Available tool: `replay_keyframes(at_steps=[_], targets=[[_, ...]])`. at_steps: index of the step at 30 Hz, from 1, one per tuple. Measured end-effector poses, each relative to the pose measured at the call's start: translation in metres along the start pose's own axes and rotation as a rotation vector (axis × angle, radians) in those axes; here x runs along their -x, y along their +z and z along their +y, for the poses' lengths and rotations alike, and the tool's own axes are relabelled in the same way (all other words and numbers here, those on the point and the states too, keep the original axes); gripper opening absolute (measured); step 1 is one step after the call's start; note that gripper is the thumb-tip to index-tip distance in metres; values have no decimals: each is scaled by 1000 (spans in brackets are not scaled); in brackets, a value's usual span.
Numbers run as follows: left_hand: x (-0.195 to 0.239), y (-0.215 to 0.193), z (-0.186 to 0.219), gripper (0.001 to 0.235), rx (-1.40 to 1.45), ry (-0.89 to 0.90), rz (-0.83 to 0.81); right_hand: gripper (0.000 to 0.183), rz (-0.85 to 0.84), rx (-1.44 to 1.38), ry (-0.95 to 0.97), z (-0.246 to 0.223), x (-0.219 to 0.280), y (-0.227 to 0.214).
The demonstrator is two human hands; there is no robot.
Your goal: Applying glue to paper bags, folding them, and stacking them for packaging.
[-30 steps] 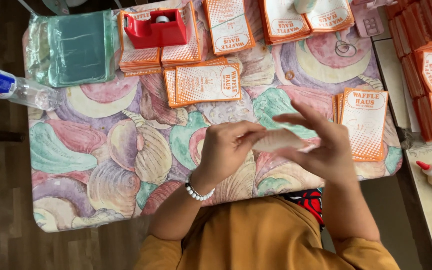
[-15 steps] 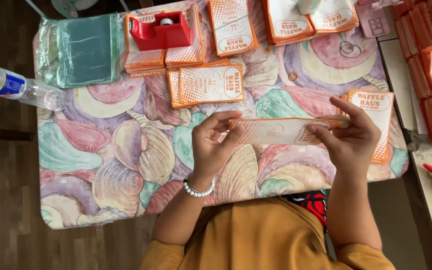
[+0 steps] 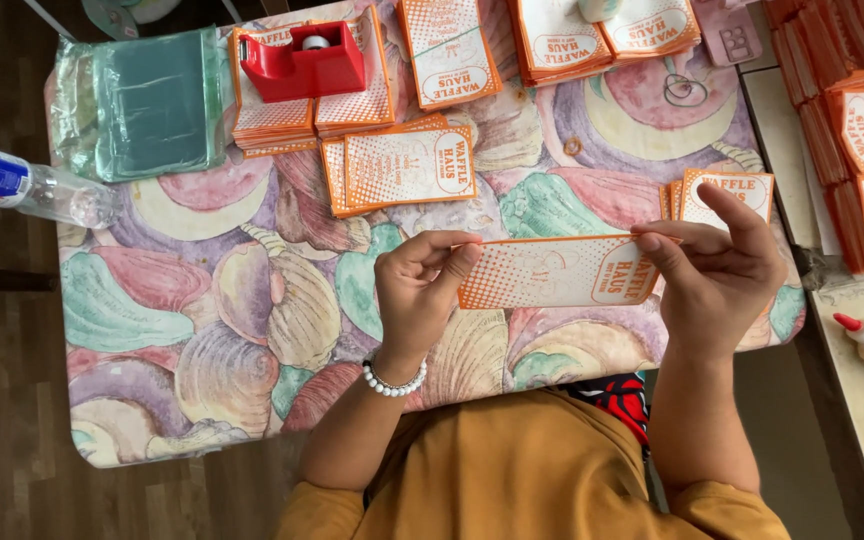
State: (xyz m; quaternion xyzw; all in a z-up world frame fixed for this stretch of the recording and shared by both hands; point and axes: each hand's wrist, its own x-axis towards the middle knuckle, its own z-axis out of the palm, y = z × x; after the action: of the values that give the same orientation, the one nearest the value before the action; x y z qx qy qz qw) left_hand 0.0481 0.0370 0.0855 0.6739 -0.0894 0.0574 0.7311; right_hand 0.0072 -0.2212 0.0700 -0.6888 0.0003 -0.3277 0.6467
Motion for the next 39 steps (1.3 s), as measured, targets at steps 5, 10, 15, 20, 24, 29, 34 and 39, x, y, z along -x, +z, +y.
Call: replay_keyframes(at_steps=[5,10,15,20,24,29,34,39], targets=[[-1,-1,-10,15,68,-104,-13,41,-57,-12,66,7,-1,1],[-2,-7,-28,15,100,-124,-4,30,-67,25,146,20,3,6],[-2,-18,-43,26,-235,133,-18,14,-83,118,187,48,-4,19],[1,-32,-90,46,-898,557,-506,11,-252,454,162,129,-7,11],[-4,-46,-129,58,-1121,524,-678,14,-345,731,-209,114,-8,32],[-4,-46,-120,66,-1153,513,-701,48,-724,1012,-287,107,25,70],[-5,-48,-119,68,-1147,504,-708,55,-776,1104,-188,96,14,54],[-5,-48,-123,69,-1132,491,-715,58,-757,1163,-127,100,-6,8]])
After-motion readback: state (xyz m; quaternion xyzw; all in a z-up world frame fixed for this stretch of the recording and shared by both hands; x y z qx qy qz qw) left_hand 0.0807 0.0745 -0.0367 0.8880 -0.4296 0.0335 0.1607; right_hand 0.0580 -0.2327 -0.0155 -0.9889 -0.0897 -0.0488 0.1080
